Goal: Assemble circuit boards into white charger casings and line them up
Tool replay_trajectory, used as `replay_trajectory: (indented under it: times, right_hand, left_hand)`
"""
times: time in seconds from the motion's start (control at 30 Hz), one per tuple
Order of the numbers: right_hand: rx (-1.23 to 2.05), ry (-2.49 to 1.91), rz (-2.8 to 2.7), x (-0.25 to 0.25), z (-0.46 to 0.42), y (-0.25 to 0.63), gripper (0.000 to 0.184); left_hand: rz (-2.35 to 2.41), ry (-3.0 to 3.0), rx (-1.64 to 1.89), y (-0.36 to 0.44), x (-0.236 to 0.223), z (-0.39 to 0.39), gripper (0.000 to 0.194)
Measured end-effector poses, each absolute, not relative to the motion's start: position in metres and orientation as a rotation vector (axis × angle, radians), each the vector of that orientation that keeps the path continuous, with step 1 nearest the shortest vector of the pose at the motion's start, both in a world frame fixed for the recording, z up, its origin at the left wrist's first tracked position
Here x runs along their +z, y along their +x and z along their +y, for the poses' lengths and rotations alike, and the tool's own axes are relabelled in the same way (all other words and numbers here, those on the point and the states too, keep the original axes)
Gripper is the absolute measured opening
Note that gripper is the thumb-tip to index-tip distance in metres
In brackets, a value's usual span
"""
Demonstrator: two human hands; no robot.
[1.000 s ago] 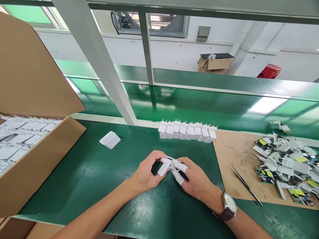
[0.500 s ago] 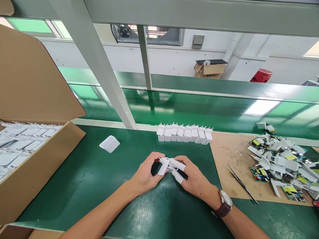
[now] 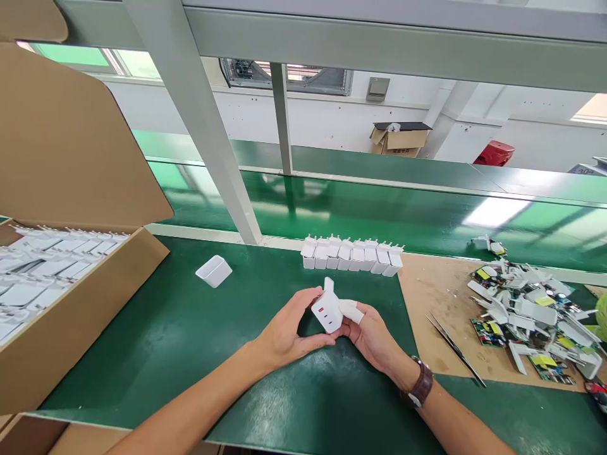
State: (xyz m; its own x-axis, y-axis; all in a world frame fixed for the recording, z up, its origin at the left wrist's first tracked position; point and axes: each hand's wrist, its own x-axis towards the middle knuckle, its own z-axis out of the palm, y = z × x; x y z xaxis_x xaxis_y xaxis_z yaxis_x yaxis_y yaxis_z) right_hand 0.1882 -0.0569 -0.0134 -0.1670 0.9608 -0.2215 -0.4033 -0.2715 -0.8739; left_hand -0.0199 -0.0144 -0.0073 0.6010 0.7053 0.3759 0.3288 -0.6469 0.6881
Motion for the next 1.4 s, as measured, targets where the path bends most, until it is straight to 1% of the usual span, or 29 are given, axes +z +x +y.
replay_trajectory:
  times: [0.07,0.1,0.13,0.17,0.2,0.23,0.33,0.37,0.4,0.53,0.6,0.67,0.77,0.9,0.97,1.1,1.27,1.4]
  right_hand:
    - [1.374,-1.126,-1.037,-0.018,-0.059,0.188,0.033]
    - [1.202,-1.197,-1.156,-0.02,-0.061,0.188,0.03]
    - [1.041,-1.258,-1.264,-0.022,-0.062,0.188,0.027]
    - [0.916,-1.301,-1.348,-0.023,-0.063,0.189,0.028]
    - [0.84,-1.325,-1.408,-0.025,-0.064,0.189,0.033]
    - [0.813,-1.328,-1.453,-0.026,-0.064,0.19,0.043]
    - [0.917,-1.235,-1.592,-0.03,-0.061,0.194,0.082]
    - [0.98,-1.201,-1.645,-0.032,-0.059,0.195,0.089]
    - [1.04,-1.183,-1.684,-0.034,-0.057,0.196,0.09]
    - [1.167,-1.206,-1.655,-0.041,-0.05,0.195,0.09]
    - [1.184,-1.203,-1.63,-0.042,-0.048,0.194,0.094]
    - [1.194,-1.201,-1.639,-0.042,-0.047,0.194,0.098]
    - [1.2,-1.204,-1.673,-0.041,-0.048,0.195,0.1]
    - [1.132,-1.205,-1.69,-0.041,-0.049,0.197,0.09]
    - [1.121,-1.188,-1.691,-0.04,-0.049,0.197,0.091]
    - [1.123,-1.176,-1.685,-0.037,-0.048,0.197,0.096]
    - [1.177,-1.212,-1.677,-0.033,-0.047,0.197,0.098]
    - [1.18,-1.198,-1.68,-0.031,-0.048,0.199,0.094]
  left_hand:
    - [0.838,2.245,0.881,-0.021,-0.006,-0.012,0.096]
    - [0.841,2.242,0.889,-0.022,-0.005,-0.011,0.093]
    - [0.828,2.246,0.898,-0.023,-0.003,-0.009,0.084]
    - [0.796,2.258,0.911,-0.023,-0.002,-0.007,0.07]
    - [0.743,2.276,0.93,-0.023,0.0,-0.005,0.057]
    - [0.68,2.295,0.954,-0.023,0.001,-0.003,0.048]
    - [0.542,2.331,1.014,-0.021,0.004,0.0,0.04]
    - [0.52,2.344,1.009,-0.02,0.005,0.0,0.04]
    - [0.505,2.355,0.986,-0.02,0.007,-0.001,0.04]
    - [0.504,2.346,0.826,-0.02,0.014,-0.002,0.041]
    - [0.55,2.324,0.803,-0.019,0.016,-0.002,0.033]
    - [0.621,2.31,0.845,-0.016,0.016,-0.001,0.022]
    - [0.713,2.336,0.946,-0.008,0.013,-0.002,0.027]
    - [0.68,2.428,1.015,0.003,0.015,-0.007,0.016]
    - [0.663,2.447,1.004,0.005,0.02,-0.008,0.013]
    - [0.68,2.565,0.962,0.005,0.03,-0.005,0.016]
    - [0.696,2.711,0.828,0.002,0.039,-0.001,0.017]
    - [0.719,2.745,0.529,0.0,0.049,0.0,0.016]
